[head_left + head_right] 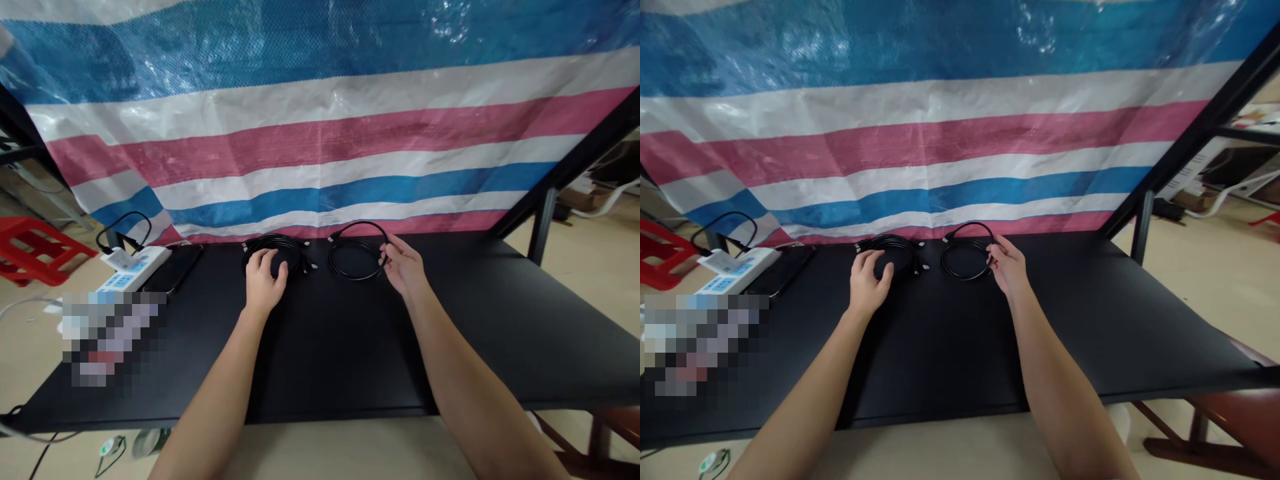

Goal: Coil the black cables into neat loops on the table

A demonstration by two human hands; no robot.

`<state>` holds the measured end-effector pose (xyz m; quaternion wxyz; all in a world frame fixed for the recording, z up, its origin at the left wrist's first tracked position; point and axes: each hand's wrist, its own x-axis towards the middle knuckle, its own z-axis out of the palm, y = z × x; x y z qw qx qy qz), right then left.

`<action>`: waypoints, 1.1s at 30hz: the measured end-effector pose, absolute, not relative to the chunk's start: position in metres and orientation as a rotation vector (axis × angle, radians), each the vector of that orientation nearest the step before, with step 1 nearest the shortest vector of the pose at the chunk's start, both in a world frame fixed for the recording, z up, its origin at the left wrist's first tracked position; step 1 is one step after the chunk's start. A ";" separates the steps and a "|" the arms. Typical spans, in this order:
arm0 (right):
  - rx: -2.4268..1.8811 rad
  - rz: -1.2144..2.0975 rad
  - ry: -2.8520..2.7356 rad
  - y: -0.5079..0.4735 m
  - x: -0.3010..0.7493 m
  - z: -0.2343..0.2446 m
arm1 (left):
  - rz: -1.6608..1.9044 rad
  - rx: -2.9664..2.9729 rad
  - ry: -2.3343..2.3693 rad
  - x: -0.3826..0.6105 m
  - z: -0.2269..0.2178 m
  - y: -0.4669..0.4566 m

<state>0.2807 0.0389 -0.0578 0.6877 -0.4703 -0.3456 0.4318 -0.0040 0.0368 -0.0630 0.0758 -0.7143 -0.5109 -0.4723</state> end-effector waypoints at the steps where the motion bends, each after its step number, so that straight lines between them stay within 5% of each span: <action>1: -0.975 1.020 -0.809 0.035 0.281 -0.055 | -1.412 -2.153 -1.528 -0.003 -0.063 0.036; 17: -0.944 1.400 -1.110 0.013 0.280 -0.040 | -1.357 -2.426 -1.365 0.046 -0.058 0.012; 33: -1.122 0.751 -0.484 0.032 0.337 -0.055 | -1.996 -2.065 -1.673 0.017 -0.056 0.026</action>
